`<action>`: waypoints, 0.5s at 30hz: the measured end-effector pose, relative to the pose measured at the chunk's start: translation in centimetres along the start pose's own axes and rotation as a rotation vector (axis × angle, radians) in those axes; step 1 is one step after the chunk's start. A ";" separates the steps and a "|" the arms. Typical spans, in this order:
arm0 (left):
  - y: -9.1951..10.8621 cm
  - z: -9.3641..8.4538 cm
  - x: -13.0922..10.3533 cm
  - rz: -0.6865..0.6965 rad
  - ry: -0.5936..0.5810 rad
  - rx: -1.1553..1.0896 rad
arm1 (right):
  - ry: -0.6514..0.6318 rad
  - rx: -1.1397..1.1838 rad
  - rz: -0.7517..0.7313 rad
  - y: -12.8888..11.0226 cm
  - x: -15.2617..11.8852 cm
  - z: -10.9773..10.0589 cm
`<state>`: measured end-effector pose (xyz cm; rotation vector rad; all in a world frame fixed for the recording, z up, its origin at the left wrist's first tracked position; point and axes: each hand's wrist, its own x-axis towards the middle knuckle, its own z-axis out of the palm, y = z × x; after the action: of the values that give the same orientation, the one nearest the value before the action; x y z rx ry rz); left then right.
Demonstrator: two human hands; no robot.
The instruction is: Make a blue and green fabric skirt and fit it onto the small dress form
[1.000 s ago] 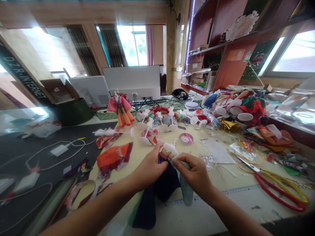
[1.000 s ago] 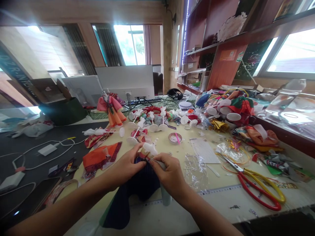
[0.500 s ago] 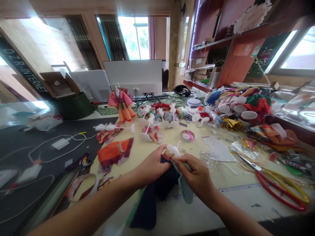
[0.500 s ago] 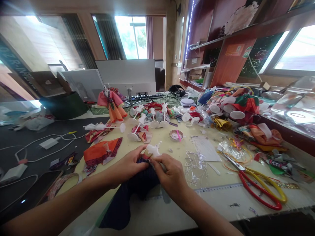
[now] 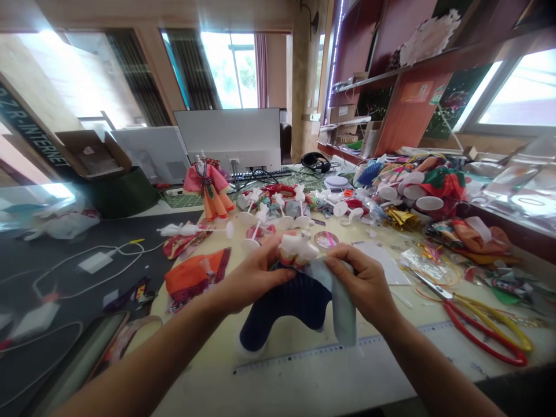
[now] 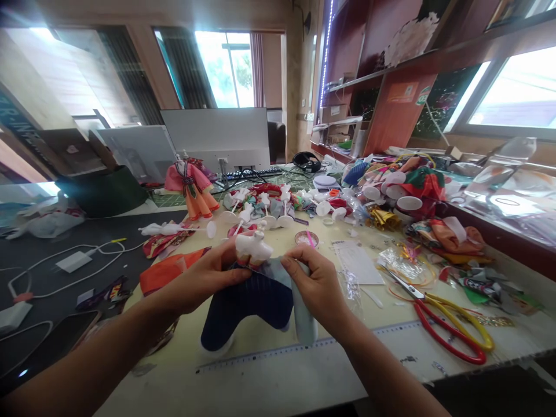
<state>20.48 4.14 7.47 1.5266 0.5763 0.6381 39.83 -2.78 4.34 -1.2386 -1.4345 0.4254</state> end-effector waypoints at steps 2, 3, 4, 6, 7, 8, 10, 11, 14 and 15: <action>-0.2 -0.2 0.2 0.035 0.010 0.009 | 0.001 0.012 -0.091 -0.6 0.4 -0.1; -0.3 -0.3 0.2 0.044 0.013 0.008 | -0.001 0.014 -0.130 -0.9 0.5 -0.1; -0.4 -0.3 0.2 0.053 0.015 0.005 | -0.008 0.011 -0.158 -1.1 0.6 0.0; -0.5 -0.3 0.1 0.068 0.024 0.002 | -0.027 -0.011 -0.176 -1.5 0.7 0.1; -0.6 -0.3 -0.1 0.071 0.034 0.007 | -0.036 -0.026 -0.171 -1.7 0.7 0.2; -0.6 -0.4 -0.3 0.071 0.046 0.017 | -0.043 -0.040 -0.164 -1.9 0.7 0.3; -0.6 -0.6 -0.8 0.074 0.071 0.065 | -0.057 -0.067 -0.158 -2.5 0.8 0.6; -0.6 -0.8 -1.1 0.079 0.083 0.103 | -0.064 -0.080 -0.163 -2.8 0.9 0.8; -0.6 -1.5 -2.1 0.105 0.147 0.227 | -0.106 -0.108 -0.194 -3.7 1.4 1.6; -0.6 -1.7 -2.5 0.109 0.177 0.260 | -0.125 -0.104 -0.201 -4.0 1.5 1.9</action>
<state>17.49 3.69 6.74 1.7651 0.7364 0.8120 36.70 -2.29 7.79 -1.1521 -1.6887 0.2976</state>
